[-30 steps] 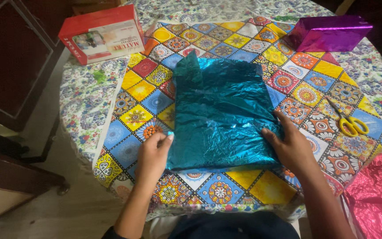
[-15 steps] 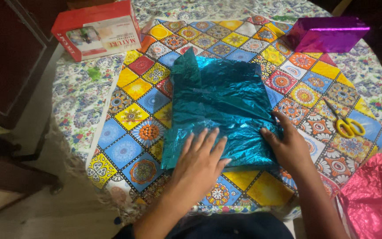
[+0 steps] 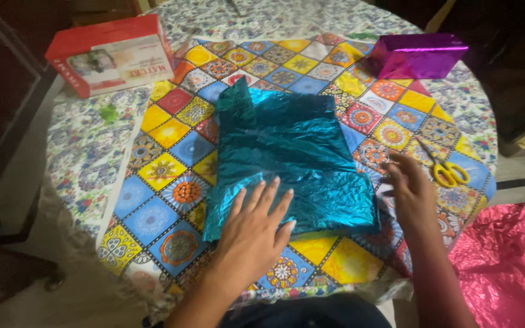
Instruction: The person wraps a rectangular object with shiny teal wrapping paper on a patterned tablecloth. They fold the paper edges, smooth the surface, and secure the folds with clear tape. Scissors and a roll of tape are visible nearby.
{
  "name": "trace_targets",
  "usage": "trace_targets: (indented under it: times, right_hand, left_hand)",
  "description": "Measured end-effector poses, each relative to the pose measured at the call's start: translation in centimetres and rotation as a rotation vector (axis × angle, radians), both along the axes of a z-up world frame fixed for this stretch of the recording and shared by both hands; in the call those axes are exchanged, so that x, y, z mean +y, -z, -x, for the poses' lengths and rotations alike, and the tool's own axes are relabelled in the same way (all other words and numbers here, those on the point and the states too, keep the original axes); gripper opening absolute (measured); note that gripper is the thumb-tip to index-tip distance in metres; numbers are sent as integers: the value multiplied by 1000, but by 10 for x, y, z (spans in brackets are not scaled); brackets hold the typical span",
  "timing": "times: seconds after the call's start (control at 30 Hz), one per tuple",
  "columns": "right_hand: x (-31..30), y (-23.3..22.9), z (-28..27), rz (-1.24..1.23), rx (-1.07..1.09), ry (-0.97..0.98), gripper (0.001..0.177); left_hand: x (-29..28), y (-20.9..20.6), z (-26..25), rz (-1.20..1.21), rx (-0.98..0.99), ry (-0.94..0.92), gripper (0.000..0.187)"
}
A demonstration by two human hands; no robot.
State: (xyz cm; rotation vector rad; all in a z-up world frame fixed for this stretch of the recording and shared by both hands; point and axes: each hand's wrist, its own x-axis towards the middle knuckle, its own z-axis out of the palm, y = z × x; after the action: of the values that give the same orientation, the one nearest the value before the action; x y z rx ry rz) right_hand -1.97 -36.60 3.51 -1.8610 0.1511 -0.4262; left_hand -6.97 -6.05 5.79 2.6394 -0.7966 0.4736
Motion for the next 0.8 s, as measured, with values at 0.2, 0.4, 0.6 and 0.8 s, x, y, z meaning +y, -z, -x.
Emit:
trace_targets:
  times: [0.2, 0.4, 0.6, 0.8]
  right_hand:
    - [35, -8, 65, 528, -193, 95, 37]
    - [69, -2, 66, 674, -147, -61, 61]
    - [75, -9, 67, 648, -28, -52, 64]
    - [83, -12, 74, 660, 10, -10, 61]
  left_hand:
    - [-1, 0, 0, -9, 23, -5, 56]
    - [1, -4, 0, 69, 12, 27, 55]
    - [43, 0, 23, 553, -210, -322, 20]
    - [75, 39, 28, 979, 220, -500, 23]
